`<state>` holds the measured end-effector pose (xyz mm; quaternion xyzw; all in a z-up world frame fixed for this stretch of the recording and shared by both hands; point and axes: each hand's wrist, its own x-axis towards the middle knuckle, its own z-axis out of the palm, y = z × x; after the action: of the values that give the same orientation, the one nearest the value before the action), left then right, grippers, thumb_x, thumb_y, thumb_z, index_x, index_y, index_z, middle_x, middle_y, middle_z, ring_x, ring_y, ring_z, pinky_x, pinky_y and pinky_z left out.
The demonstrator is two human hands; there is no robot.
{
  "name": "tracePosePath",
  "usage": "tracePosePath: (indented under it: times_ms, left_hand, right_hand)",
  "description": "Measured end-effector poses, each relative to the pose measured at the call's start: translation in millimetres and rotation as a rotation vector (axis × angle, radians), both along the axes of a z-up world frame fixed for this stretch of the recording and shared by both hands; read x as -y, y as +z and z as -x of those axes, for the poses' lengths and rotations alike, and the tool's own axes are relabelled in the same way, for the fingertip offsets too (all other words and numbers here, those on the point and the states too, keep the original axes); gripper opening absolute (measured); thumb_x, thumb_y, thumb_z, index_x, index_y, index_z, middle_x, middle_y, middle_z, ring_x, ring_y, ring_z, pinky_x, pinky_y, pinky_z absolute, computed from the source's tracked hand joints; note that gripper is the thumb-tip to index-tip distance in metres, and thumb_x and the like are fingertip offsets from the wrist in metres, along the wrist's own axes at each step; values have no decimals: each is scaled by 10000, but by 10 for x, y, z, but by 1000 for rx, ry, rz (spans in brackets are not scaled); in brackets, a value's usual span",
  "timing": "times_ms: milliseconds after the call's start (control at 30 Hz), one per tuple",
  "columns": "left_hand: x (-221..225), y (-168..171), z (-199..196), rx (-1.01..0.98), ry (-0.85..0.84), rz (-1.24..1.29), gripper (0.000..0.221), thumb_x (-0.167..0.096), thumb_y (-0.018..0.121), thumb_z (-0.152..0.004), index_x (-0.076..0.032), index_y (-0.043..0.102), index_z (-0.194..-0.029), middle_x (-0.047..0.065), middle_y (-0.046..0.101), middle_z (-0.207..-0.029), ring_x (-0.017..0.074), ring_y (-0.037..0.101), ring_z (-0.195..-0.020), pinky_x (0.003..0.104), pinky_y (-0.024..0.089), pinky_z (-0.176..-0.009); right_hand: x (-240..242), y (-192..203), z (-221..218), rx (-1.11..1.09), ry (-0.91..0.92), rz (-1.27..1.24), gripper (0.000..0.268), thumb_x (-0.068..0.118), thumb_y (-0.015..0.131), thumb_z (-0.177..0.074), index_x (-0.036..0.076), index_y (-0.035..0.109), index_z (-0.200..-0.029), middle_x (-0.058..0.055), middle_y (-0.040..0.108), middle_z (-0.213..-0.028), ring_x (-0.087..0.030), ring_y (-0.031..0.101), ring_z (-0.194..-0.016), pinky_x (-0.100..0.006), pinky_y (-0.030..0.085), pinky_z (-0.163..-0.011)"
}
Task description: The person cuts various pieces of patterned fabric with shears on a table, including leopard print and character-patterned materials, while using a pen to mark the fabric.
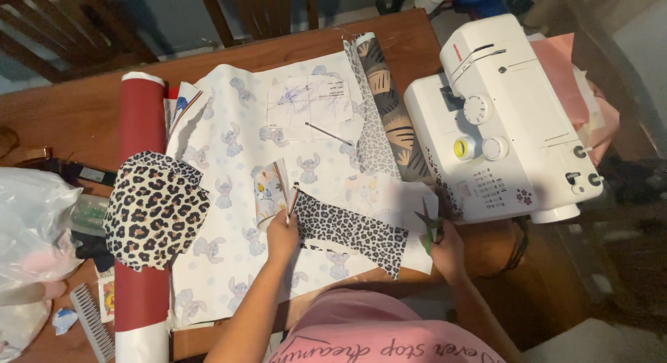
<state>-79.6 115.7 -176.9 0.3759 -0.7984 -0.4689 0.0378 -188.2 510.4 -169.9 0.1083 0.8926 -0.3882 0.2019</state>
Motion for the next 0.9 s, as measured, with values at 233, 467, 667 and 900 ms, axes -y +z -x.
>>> tracePosePath:
  times_ms: [233, 467, 667, 900]
  left_hand:
    - [141, 585, -152, -85, -16, 381, 397, -414, 641, -931, -103, 748, -1154, 181, 722, -1168, 407, 669, -1117, 524, 529, -966]
    - [1156, 677, -452, -233, 228, 953, 168, -196, 604, -968, -92, 677, -1079, 88, 680, -1040, 290, 599, -989, 423, 469, -873]
    - [1704, 254, -817, 380, 178, 1078, 1127, -327, 757, -673, -122, 237, -1652, 273, 80, -1710, 524, 54, -1552, 756, 62, -1182]
    - [1950, 316, -744, 595, 86, 1048, 1068, -519, 595, -778, -214, 82, -1664, 239, 57, -1699, 492, 41, -1545, 780, 53, -1145]
  right_hand:
    - [75, 116, -46, -69, 52, -10, 515, 250, 787, -818, 92, 630, -1283, -174, 689, -1190, -353, 663, -1105, -482, 540, -906]
    - [183, 295, -69, -54, 28, 24, 400, 85, 708, -910, 37, 640, -1301, -171, 701, -1097, -322, 655, -935, -443, 531, -813]
    - [451, 796, -131, 67, -37, -19, 430, 33, 706, -943, 57, 599, -1359, -170, 686, -1067, -275, 644, -853, -396, 553, -713]
    - [-22, -113, 14, -170, 78, -72, 472, 204, 793, -842, 27, 678, -1264, -203, 713, -940, -348, 667, -839, -451, 513, -814]
